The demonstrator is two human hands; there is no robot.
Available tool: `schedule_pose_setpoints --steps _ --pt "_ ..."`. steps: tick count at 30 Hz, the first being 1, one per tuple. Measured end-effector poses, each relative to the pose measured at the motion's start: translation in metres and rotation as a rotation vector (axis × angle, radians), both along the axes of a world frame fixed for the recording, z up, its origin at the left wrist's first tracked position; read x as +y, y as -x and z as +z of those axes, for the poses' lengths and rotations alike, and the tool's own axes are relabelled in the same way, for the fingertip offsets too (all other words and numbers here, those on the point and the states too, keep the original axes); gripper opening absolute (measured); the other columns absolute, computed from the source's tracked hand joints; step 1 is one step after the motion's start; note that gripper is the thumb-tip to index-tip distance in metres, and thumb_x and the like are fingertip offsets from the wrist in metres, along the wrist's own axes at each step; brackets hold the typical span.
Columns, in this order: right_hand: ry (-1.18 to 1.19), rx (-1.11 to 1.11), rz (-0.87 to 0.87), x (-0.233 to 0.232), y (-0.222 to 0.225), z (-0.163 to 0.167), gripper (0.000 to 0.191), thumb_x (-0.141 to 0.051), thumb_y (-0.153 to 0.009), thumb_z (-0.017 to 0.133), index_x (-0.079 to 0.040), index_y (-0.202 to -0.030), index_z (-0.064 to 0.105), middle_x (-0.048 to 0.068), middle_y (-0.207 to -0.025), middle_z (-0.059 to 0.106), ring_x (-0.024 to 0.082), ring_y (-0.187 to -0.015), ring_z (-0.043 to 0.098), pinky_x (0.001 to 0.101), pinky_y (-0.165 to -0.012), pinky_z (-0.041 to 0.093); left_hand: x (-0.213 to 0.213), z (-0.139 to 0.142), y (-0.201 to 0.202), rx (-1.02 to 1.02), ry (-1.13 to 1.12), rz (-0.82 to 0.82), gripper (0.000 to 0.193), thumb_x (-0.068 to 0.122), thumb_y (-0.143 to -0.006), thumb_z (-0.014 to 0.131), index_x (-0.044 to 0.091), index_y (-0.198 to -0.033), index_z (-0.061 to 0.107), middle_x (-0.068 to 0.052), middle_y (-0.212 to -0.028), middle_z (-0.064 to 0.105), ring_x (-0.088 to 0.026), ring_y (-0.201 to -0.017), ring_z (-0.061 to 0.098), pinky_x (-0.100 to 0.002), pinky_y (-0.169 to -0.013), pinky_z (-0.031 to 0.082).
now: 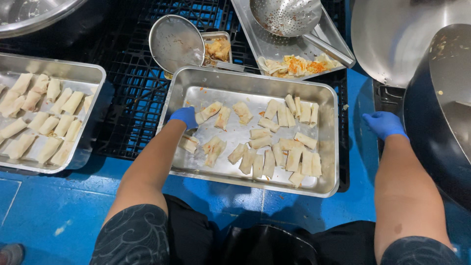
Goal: The person arranges rolled spring rolls one at a time on metal trays, filling several trays, then carries a tray to a wok of hot oil and stirs the frying rolls with a long utensil. The person wears blue gloves while handling the rolls and the fried pieces.
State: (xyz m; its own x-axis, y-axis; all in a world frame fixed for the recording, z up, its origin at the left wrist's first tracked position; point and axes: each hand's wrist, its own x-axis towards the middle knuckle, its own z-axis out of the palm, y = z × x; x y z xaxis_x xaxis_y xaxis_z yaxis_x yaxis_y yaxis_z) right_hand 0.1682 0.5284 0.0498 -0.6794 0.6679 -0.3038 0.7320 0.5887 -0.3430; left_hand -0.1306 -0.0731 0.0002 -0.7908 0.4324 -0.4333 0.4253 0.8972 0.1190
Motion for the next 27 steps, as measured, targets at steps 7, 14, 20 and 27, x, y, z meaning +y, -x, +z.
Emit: schedule_pose_setpoints --steps 7,14,20,27 --pt "0.058 -0.039 -0.051 0.003 -0.003 -0.001 0.048 -0.043 -0.1 0.064 -0.002 -0.123 0.075 0.018 -0.112 0.077 0.031 -0.104 0.072 0.0436 -0.099 0.052 -0.001 0.0 0.005 0.038 -0.058 0.108 0.072 0.039 -0.072 0.087 0.003 -0.128 0.062 -0.025 -0.125 0.068 -0.039 -0.114 0.067 -0.046 -0.098 0.054" --pt "0.051 -0.019 -0.027 0.01 -0.006 -0.01 0.05 -0.043 -0.1 0.065 -0.002 -0.125 0.075 0.017 -0.109 0.077 0.031 -0.1 0.072 0.0433 -0.096 0.052 0.026 0.006 -0.023 -0.03 -0.036 -0.024 0.056 0.053 -0.082 0.074 0.005 -0.111 0.076 -0.02 -0.118 0.073 -0.037 -0.108 0.071 -0.045 -0.094 0.056" --pt "0.033 0.019 0.013 0.001 -0.002 -0.003 0.05 -0.044 -0.099 0.066 -0.002 -0.124 0.075 0.018 -0.108 0.077 0.032 -0.1 0.072 0.0432 -0.096 0.052 0.063 -0.032 -0.063 -0.178 0.144 -0.288 0.058 0.059 -0.085 0.068 0.007 -0.108 0.078 -0.018 -0.112 0.075 -0.035 -0.103 0.071 -0.045 -0.092 0.054" --pt "0.036 -0.026 -0.011 0.0 -0.001 0.0 0.052 -0.045 -0.1 0.066 -0.001 -0.124 0.074 0.019 -0.106 0.078 0.031 -0.099 0.073 0.0427 -0.096 0.052 0.065 -0.045 -0.057 -0.204 0.125 -0.25 0.046 0.037 -0.075 0.071 0.003 -0.106 0.079 -0.02 -0.108 0.077 -0.033 -0.097 0.076 -0.042 -0.085 0.06"
